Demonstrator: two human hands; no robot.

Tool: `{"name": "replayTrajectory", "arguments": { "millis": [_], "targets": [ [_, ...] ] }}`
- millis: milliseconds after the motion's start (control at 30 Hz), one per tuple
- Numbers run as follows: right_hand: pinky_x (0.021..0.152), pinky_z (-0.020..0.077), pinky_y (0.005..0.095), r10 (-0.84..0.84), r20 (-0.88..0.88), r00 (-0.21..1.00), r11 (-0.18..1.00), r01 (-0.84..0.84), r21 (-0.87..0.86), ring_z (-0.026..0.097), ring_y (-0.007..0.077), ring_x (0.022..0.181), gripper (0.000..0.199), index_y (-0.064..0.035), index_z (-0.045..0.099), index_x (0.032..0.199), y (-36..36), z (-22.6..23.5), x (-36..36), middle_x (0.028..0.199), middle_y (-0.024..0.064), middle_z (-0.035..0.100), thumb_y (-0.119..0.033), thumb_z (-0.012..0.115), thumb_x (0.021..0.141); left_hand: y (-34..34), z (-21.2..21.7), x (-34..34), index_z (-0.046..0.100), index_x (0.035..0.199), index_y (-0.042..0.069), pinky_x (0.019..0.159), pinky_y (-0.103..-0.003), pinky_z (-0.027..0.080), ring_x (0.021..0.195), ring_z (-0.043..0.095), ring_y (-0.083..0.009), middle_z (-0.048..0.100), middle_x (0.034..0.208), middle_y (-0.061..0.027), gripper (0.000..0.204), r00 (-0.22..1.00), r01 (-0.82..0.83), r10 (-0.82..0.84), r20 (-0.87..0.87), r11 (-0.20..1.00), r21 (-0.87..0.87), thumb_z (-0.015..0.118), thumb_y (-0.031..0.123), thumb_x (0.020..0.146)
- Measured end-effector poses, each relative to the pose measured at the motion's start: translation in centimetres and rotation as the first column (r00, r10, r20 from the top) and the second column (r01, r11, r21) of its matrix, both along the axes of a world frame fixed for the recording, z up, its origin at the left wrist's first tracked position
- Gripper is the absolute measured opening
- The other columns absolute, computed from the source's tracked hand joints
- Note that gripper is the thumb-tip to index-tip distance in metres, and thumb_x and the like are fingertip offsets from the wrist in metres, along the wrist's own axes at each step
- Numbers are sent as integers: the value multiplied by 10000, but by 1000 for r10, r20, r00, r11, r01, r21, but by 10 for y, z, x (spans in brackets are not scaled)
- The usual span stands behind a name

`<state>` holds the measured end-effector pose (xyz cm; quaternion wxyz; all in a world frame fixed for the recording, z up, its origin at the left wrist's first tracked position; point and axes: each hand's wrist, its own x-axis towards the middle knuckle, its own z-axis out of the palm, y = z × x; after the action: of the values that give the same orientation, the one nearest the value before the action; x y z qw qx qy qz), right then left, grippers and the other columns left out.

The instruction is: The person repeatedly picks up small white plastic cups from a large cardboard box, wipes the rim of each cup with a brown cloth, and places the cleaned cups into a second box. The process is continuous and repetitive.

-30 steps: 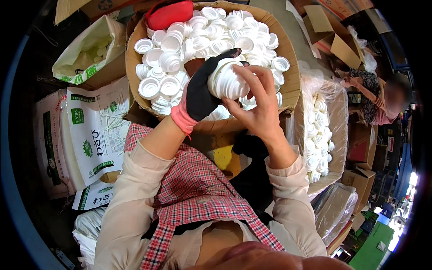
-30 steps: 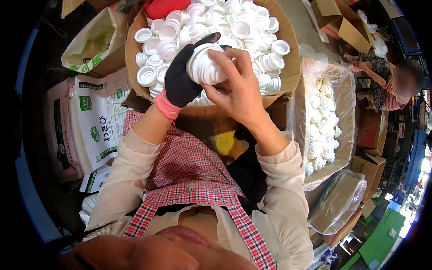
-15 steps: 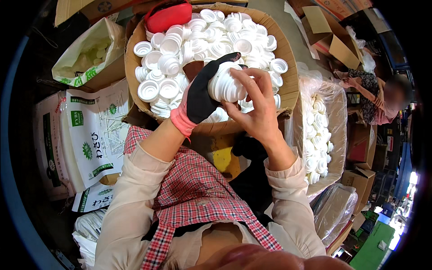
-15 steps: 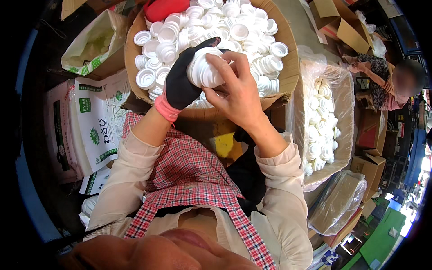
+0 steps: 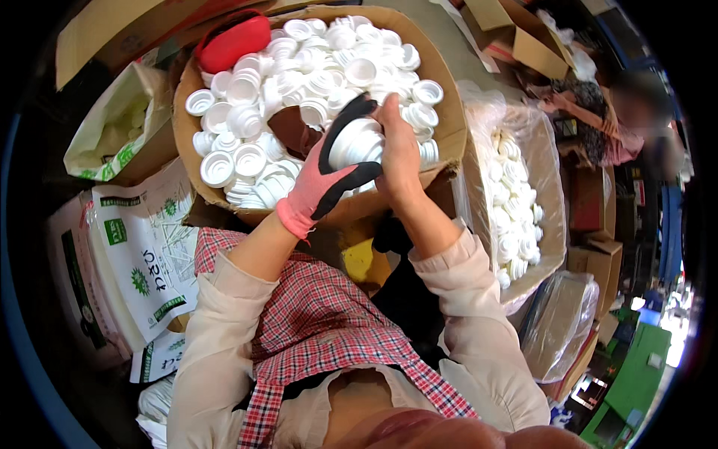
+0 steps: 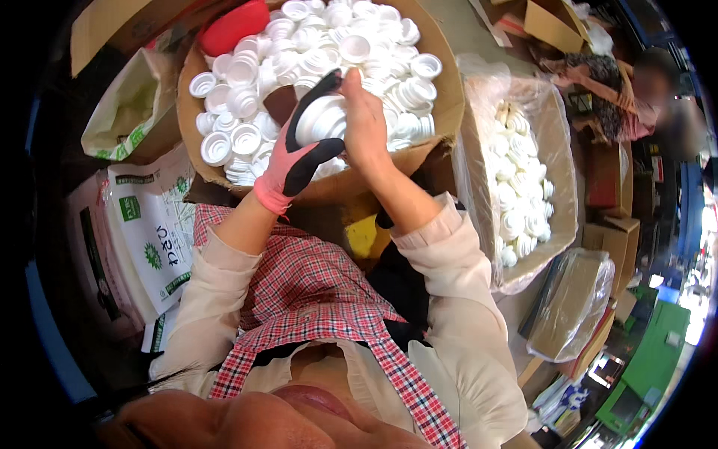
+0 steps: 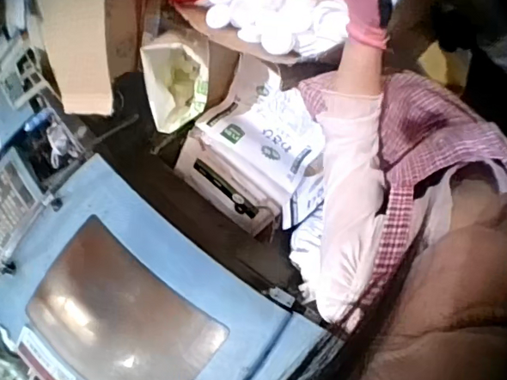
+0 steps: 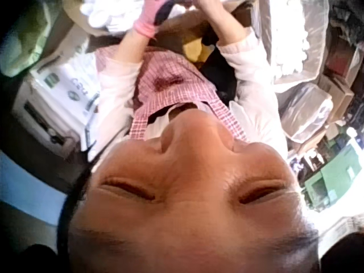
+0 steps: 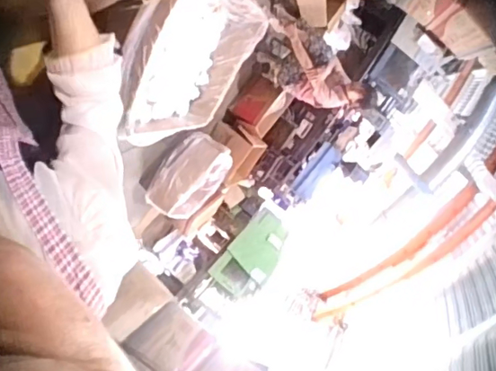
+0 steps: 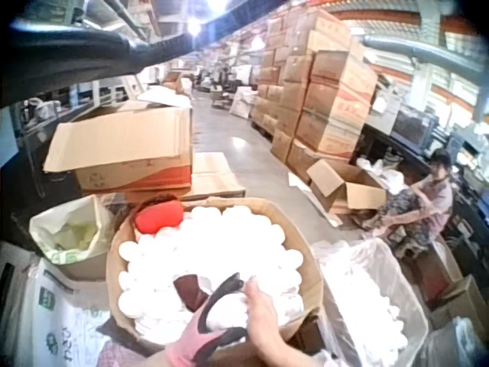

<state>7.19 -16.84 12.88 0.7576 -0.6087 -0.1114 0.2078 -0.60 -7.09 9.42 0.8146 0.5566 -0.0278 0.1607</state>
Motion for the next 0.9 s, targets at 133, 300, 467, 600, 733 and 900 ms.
{"name": "replayTrajectory", "arguments": {
  "millis": [133,300,467,600,733,900],
  "targets": [
    [696,452,299,-7,284,959,959,86,-269,565,146,704,542,25,653,848,-8,-11,15,715,87,611,-465,464,978,-3,-50,0,389,1385,-31,977,-334,437,1127,542,-210,503,1311,-148,628,985,-130,140,-100,986,105,653,8,817],
    [848,438,324,110,351,930,987,-61,-148,554,188,855,592,-4,642,1075,-1,-38,30,938,101,630,-550,448,955,-1,-44,3,375,1381,-25,930,-358,478,1104,555,-226,527,1272,-135,556,961,-180,135,-243,968,-174,588,-2,867],
    [753,464,281,123,-26,992,992,-124,-26,553,106,812,561,33,628,991,-14,-25,29,891,62,629,-509,482,968,-15,-12,15,363,1403,-38,1022,-340,379,1226,473,-237,462,1373,-149,590,990,-102,117,-81,980,172,600,4,864],
    [736,468,292,87,82,993,996,-84,-38,549,111,767,528,38,636,955,-32,-27,33,864,59,628,-472,502,968,-40,-14,13,325,1432,-31,1073,-360,316,1269,431,-248,431,1406,-154,631,985,-170,148,85,860,482,616,62,879],
    [806,476,292,247,154,957,969,-247,-24,580,138,885,483,19,573,1128,-49,-25,42,1035,100,606,-421,587,930,-38,-20,25,375,1399,-27,1031,-361,377,1227,482,-225,471,1377,-154,589,992,-104,113,-54,983,150,633,85,882],
    [939,431,313,359,202,911,930,-330,-164,543,193,1083,621,-11,507,1231,-105,-1,29,1152,103,572,-350,772,783,-11,-40,34,261,1468,15,1093,-397,309,1303,403,-290,368,1457,-166,659,981,159,-104,-165,915,370,509,286,922]
  ]
}}
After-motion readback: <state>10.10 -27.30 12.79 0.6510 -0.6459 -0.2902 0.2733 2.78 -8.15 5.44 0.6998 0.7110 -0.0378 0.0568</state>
